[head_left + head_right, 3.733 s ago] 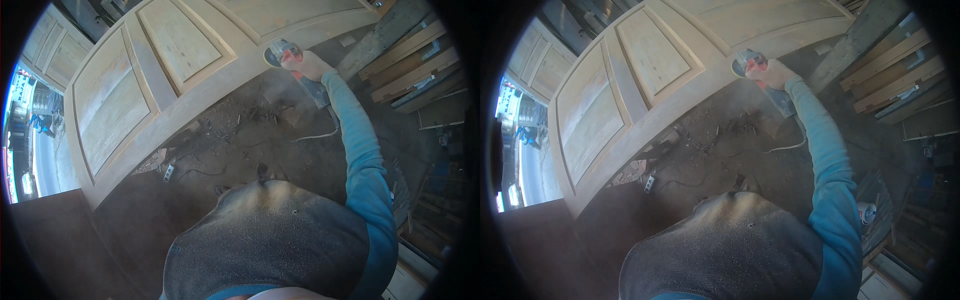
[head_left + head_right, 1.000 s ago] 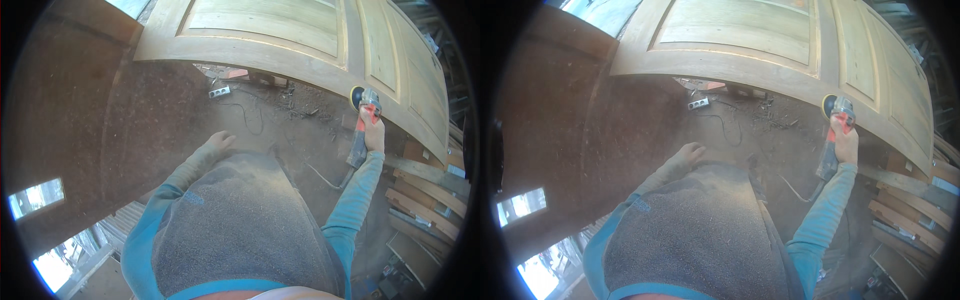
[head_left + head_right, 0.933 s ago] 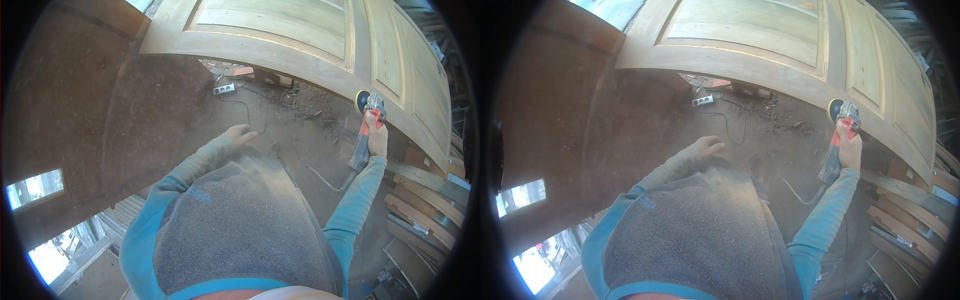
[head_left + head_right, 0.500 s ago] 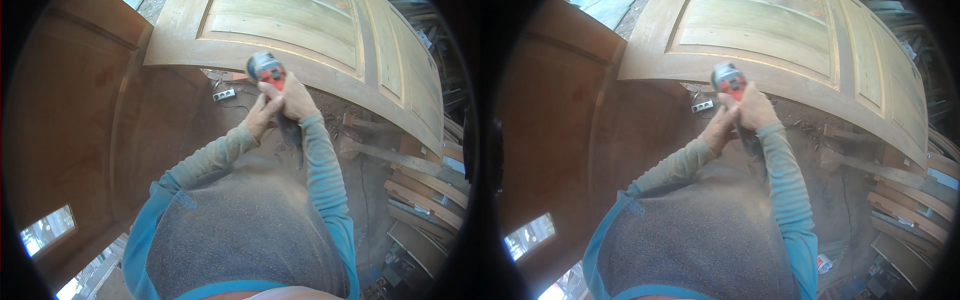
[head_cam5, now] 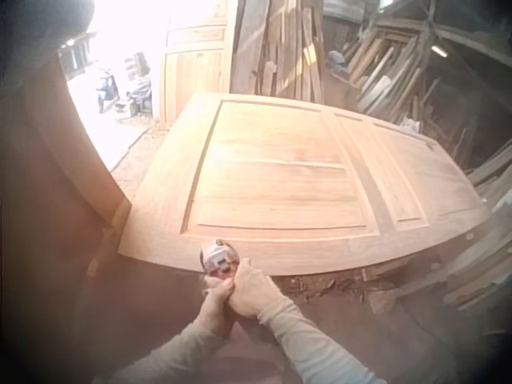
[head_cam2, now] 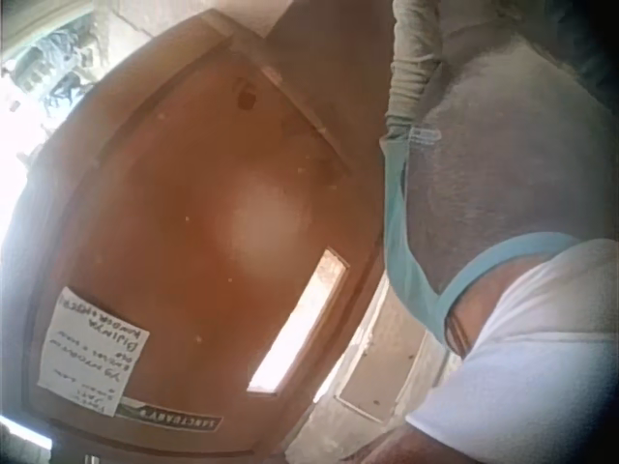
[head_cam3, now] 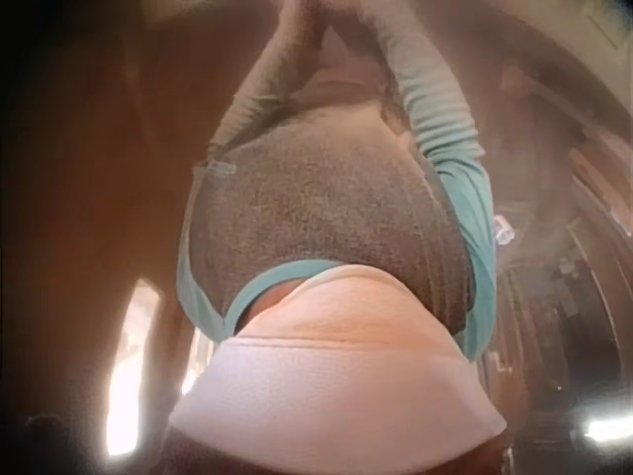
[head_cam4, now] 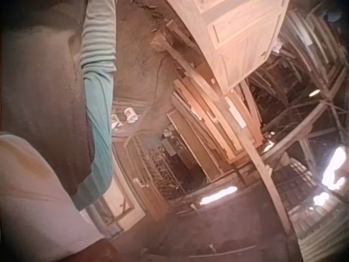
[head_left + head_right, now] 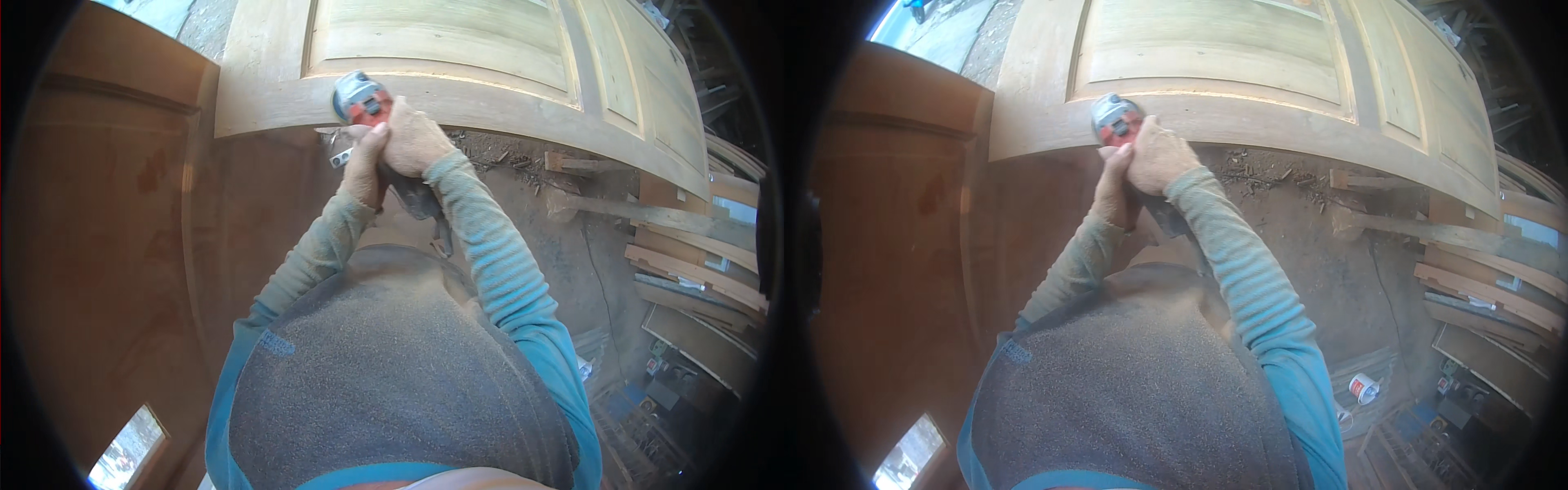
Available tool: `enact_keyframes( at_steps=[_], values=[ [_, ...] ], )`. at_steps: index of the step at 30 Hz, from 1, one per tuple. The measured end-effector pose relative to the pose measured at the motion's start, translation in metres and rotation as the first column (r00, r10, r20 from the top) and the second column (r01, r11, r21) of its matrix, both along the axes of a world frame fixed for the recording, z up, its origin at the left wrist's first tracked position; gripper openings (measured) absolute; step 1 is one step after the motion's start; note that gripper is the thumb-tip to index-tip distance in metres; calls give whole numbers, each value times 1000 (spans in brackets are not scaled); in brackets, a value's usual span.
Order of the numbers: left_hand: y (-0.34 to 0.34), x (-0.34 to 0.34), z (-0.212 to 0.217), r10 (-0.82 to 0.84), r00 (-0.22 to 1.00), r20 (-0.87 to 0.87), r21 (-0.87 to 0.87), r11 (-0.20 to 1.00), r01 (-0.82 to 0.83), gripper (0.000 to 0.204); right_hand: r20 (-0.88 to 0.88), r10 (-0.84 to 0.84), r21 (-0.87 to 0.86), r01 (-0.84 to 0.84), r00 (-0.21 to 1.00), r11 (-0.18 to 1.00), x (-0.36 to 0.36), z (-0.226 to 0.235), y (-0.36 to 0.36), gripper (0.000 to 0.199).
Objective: The person sands the surface of a wooden door using a power sander, moving it across the wood panels and frames.
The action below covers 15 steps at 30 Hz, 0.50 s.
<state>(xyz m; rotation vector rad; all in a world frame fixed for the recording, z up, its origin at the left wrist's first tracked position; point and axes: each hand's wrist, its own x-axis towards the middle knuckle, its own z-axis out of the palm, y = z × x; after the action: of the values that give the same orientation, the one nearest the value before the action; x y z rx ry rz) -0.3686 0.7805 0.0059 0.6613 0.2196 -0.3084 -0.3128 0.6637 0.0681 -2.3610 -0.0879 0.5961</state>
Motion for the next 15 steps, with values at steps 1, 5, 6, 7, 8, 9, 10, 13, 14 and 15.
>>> enact_keyframes(
  at_steps=[1, 5, 6, 7, 8, 9, 10, 13, 14, 15],
  values=[
    [-21, 8, 1, -85, 996, -25, 2, 996, 85, 53, 20, -78, -15, 78, 997, 997, -2, -1, -21, 84],
    [-109, 32, -1, -301, 953, -27, -45, 953, 299, 51, 44, -282, -76, 285, 958, 955, -7, 13, -110, 90],
    [-132, 40, -9, -355, 935, -18, -61, 933, 354, 50, 114, -317, -73, 326, 941, 942, -9, 3, -136, 92],
    [-156, 50, -17, -430, 903, 8, -136, 894, 427, 51, 128, -396, -68, 406, 909, 911, -13, 0, -159, 88],
    [-180, 55, -16, -510, 860, 21, -148, 849, 507, 50, 139, -463, -52, 473, 876, 879, -18, -2, -183, 84],
    [-205, 54, -10, -553, 833, 21, -113, 826, 552, 49, 162, -475, -33, 486, 865, 873, -26, -4, -210, 80],
    [-228, 50, -5, -594, 804, 21, -76, 801, 594, 49, 187, -487, -13, 498, 853, 867, -39, -6, -235, 76],
    [-291, 51, -49, -672, 740, 8, 53, 740, 671, 54, 259, -561, 82, 561, 787, 824, -69, 23, -281, 66],
    [-307, 40, -36, -665, 745, 52, -1, 746, 666, 57, 266, -604, 111, 598, 751, 793, -83, 31, -293, 64],
    [-323, 28, -22, -653, 751, 95, -57, 750, 659, 60, 234, -646, 163, 626, 727, 763, -92, 34, -308, 63]
  ],
)
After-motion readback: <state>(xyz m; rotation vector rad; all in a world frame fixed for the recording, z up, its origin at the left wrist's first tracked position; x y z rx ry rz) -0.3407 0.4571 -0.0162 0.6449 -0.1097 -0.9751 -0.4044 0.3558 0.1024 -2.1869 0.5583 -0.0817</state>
